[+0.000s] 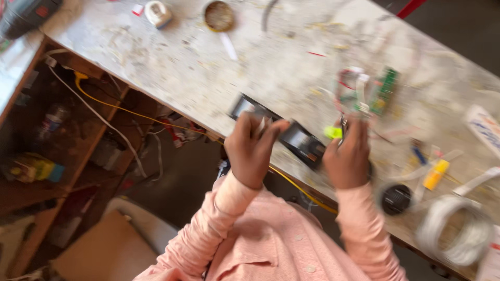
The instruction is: The person strips the insulation from white wires using pliers and solders them to the terminals of black circular electronic components on a workbench. The person uses a soldering iron and solder wire to secure the connections.
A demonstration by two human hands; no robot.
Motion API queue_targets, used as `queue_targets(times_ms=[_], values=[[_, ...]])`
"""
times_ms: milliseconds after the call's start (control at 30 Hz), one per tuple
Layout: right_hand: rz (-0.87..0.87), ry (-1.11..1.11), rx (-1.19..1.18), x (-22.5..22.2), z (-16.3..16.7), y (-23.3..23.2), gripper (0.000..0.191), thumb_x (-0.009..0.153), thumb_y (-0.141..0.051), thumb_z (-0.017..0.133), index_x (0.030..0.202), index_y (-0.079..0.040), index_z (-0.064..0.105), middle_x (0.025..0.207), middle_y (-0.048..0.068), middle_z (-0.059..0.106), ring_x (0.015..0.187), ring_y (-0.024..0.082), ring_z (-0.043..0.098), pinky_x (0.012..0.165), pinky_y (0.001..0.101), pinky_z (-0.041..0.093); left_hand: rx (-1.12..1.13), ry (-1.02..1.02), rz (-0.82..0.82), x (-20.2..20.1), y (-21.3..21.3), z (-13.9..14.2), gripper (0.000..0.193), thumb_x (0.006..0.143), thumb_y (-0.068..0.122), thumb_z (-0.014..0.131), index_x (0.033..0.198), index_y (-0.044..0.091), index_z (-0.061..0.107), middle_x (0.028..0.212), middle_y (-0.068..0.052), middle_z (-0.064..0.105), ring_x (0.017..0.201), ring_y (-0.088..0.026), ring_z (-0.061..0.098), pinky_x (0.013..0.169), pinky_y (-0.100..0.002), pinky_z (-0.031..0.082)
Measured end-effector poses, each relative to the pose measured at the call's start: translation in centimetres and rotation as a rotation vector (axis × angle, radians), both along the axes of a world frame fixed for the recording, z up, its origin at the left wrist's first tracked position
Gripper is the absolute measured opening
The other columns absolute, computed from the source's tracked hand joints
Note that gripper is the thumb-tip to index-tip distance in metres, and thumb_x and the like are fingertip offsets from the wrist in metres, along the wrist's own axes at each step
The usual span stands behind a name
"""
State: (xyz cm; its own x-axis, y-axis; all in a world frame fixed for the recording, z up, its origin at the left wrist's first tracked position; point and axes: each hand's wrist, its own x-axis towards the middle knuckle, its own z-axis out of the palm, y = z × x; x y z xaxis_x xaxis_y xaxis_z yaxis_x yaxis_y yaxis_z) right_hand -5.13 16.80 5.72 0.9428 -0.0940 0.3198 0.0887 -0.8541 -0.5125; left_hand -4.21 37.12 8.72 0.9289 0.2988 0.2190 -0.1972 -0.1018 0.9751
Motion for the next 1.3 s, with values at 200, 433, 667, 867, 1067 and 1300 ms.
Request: queue_targets(times_ms=[200,433,667,867,1067,1300], values=[[0.086,0.104,-0.377,11.7,-3.6,3.9,0.046,0.082,-0.017,0.083,0.117,-0.003,0.058,0.118,0.02,0.061,0.116,0.042,0.055,0.099,0.0557,0.041,-0.537,0.341,-0.236,8.9,10.4,-2.5,0.018,0.104,0.019,0.058,0.109,0.001,0.061,0.098,0.001,0.064,0.076,-0.008,0.053,0.072,-0.023,0.048],[0.337,0.027,0.113,24.5,-10.7,12.1,0.102,0.08,-0.045,0.095,0.149,0.001,0.037,0.143,0.024,0.054,0.133,0.041,0.051,0.112,0.0522,0.041,-0.631,0.33,-0.328,10.9,15.6,-4.1,0.028,0.1,0.009,0.066,0.122,-0.008,0.064,0.1,-0.011,0.072,0.093,-0.018,0.072,0.09,-0.034,0.06],[0.162,0.19,0.084,29.1,-11.4,18.1,0.099,0.069,-0.044,0.094,0.145,-0.008,0.04,0.137,0.024,0.06,0.122,0.046,0.06,0.098,0.0508,0.051,-0.622,0.265,-0.297,11.0,16.1,-3.2,0.022,0.093,0.005,0.072,0.11,-0.008,0.066,0.096,-0.012,0.075,0.09,-0.02,0.074,0.083,-0.033,0.062],[0.158,-0.026,0.531,20.1,-3.8,15.2,0.097,0.072,-0.039,0.093,0.14,-0.003,0.034,0.122,0.018,0.064,0.11,0.026,0.07,0.091,0.0352,0.06,-0.317,0.192,-0.229,10.9,13.8,-0.2,0.013,0.089,0.006,0.076,0.097,-0.004,0.073,0.083,-0.008,0.071,0.062,-0.012,0.064,0.054,-0.025,0.049],[0.213,-0.257,0.687,11.5,2.7,10.1,0.093,0.072,-0.009,0.09,0.144,0.0,0.032,0.142,0.023,0.05,0.131,0.028,0.054,0.11,0.0398,0.048,-0.138,0.002,-0.231,9.0,8.7,2.8,0.01,0.087,0.008,0.079,0.09,-0.001,0.076,0.076,-0.003,0.064,0.057,-0.008,0.056,0.051,-0.023,0.043],[0.286,-0.191,1.012,3.9,5.5,5.7,0.09,0.073,0.005,0.081,0.146,0.001,0.029,0.148,0.024,0.047,0.132,0.031,0.055,0.108,0.0448,0.049,-0.502,0.095,-0.43,5.2,2.4,1.9,0.013,0.09,0.011,0.076,0.094,-0.001,0.072,0.073,0.001,0.067,0.062,-0.004,0.056,0.053,-0.022,0.044]])
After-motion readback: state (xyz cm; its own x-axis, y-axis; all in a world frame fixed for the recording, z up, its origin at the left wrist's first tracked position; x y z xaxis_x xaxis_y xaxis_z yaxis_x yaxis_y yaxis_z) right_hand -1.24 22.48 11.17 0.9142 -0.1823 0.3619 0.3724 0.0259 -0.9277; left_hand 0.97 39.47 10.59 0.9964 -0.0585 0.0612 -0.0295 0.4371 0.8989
